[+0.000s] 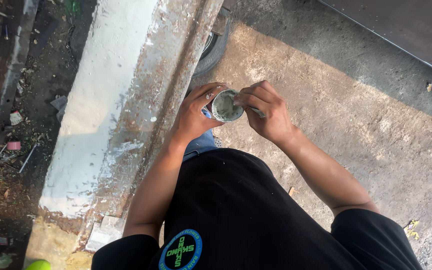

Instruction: The person mixes a white paste in a small container using a putty knife, then applies the compound to a concrete curb with the knife. They repeatedly scrape the paste onto the curb and smooth it along the edge, working on a single section near a parked car.

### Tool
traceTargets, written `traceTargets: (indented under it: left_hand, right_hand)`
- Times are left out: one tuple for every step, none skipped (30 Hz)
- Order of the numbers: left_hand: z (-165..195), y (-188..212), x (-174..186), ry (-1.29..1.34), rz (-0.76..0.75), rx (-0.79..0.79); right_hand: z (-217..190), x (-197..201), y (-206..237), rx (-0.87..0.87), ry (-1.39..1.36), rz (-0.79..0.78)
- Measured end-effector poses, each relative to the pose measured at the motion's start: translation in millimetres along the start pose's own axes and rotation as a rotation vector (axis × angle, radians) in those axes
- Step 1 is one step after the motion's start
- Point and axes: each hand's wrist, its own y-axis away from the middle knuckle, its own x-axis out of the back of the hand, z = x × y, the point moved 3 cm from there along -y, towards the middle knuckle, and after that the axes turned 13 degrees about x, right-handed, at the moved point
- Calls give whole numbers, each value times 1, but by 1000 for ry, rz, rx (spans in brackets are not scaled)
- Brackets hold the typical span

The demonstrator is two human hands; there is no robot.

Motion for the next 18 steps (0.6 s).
traceTargets:
  left_hand:
    - [-2,-11,4,-3,-11,0]
    - [-3,-23,8,-11,5,-7]
    - [-5,-36,13,-22,27,-13]
    - [-7,-46,19,-33,47,-18]
    - [-8,-55,21,-29,39,-7]
    - [-9,-64,22,-24,30,2]
    - [-10,-73,23,-18,18,8]
    - [-12,-83,25,-20,-2,-7]
    - [-14,-92,26,-19,-25,-18]
    - [-14,-99,25,-15,-50,-26]
    - [-14,-106,24,-29,-48,-41]
    - [-13,-115,24,-47,-43,-58]
    - [-11,-124,24,-65,-34,-79]
    - [-10,-134,24,-63,-48,-72]
    - [-9,-142,22,-61,-57,-60]
    - [-8,-149,20,-58,-67,-41]
    - [-8,-156,17,-59,-47,-39]
    - [-8,-166,13,-60,-26,-40]
  right_hand:
    - [5,-1,-7,-25,-24,8]
    - [9,-3,-15,-43,-48,17]
    - [12,-4,-21,-69,-44,8]
    - [11,-5,-25,-98,-41,0]
    - [14,-5,-29,-131,-36,-10]
    - [20,-4,-36,-137,-38,30]
    - [28,-2,-42,-144,-37,73]
    - [36,1,-48,-155,-33,115]
    - [46,3,-55,-118,22,122]
    - [58,6,-62,-84,76,125]
    - [65,9,-68,-44,129,129]
    - [69,11,-71,-49,147,113]
    - [75,14,-73,-47,166,98]
    - [81,16,-77,-38,185,81]
    - [87,19,-78,-97,159,98]
    - [90,21,-77,-159,129,110]
    - [95,22,-75,-227,99,122]
    - [101,24,-73,-300,62,150]
